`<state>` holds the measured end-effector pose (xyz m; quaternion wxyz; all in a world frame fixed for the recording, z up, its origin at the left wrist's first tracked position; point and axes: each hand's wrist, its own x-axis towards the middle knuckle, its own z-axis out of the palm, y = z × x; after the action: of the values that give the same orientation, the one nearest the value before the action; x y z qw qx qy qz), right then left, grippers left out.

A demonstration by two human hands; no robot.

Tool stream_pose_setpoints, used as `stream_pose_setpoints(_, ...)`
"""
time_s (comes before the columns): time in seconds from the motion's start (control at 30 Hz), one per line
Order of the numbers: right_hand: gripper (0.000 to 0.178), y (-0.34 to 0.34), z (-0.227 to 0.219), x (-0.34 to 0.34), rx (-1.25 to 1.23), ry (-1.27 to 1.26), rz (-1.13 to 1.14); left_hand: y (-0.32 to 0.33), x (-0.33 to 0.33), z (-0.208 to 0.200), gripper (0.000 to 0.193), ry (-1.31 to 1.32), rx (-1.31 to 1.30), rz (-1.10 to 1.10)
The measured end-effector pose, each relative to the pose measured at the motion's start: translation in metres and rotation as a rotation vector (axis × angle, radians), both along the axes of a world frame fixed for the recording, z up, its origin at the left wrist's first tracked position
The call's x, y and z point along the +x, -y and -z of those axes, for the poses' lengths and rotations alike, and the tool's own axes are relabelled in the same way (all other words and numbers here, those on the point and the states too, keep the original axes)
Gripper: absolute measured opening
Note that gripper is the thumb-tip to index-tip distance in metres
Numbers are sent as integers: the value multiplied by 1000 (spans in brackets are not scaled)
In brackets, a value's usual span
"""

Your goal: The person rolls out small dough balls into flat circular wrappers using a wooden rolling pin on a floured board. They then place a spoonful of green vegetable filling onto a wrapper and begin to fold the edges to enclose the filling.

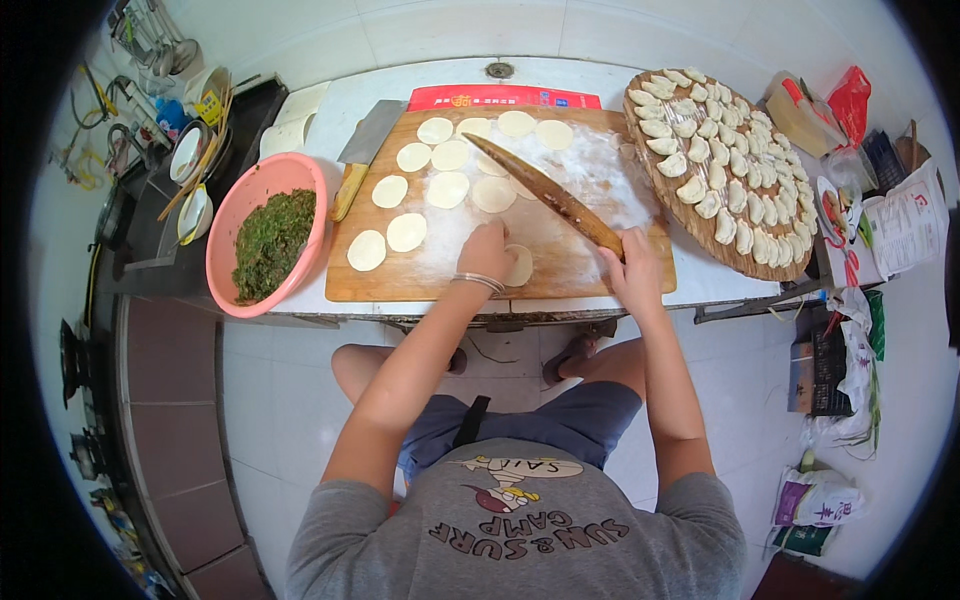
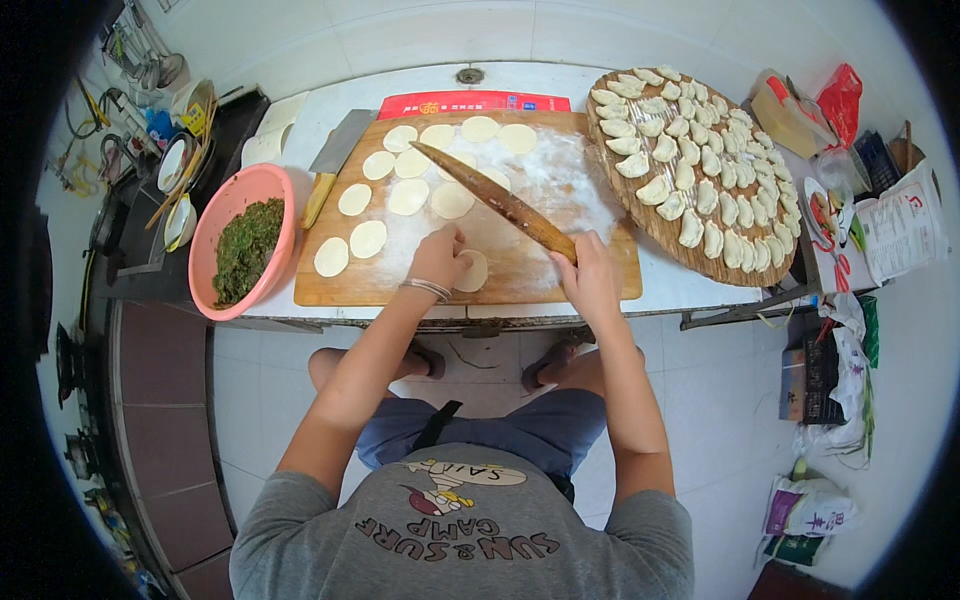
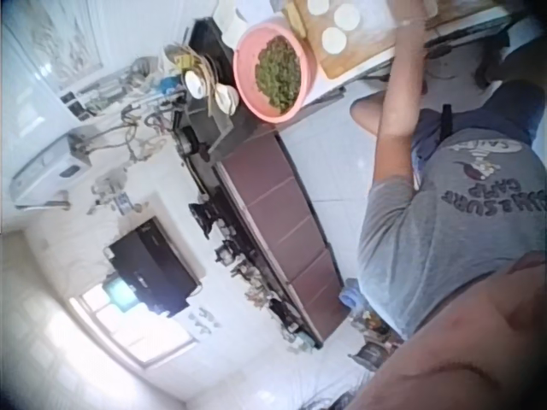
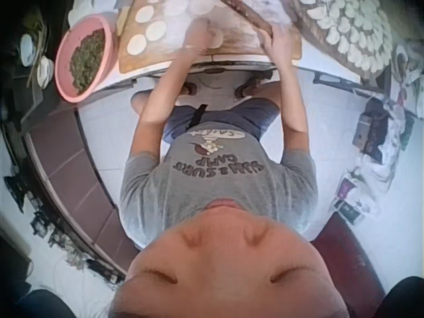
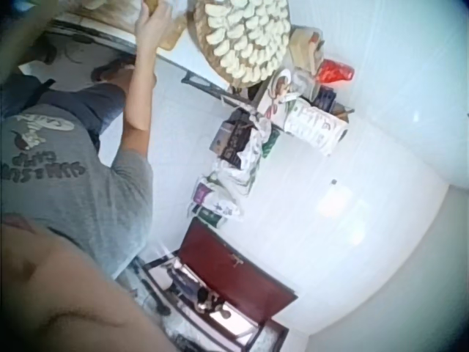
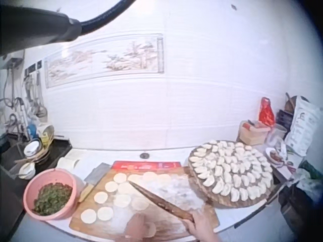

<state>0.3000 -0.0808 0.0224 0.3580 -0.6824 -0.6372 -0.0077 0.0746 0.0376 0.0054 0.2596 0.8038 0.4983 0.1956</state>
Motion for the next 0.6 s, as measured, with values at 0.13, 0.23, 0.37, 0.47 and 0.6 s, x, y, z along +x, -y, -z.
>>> stream_pose_setpoints(0.13,26,5,2,-2,-2,-26,-19,0,-13,-24,8,-110,132,176)
stream_pose_setpoints(0.23,25,6,4,-1,7,-69,-9,22,-17,-44,9,71,164,203)
stream_pose_setpoints(0.37,24,6,4,-1,-16,-51,23,30,-18,-50,13,436,15,6)
stream_pose_setpoints(0.47,24,5,-2,-4,-31,-31,-1,23,-32,-24,21,458,-7,-150)
stream_pose_setpoints(0.6,27,3,-1,0,-85,76,-87,36,-69,-17,34,181,471,-156)
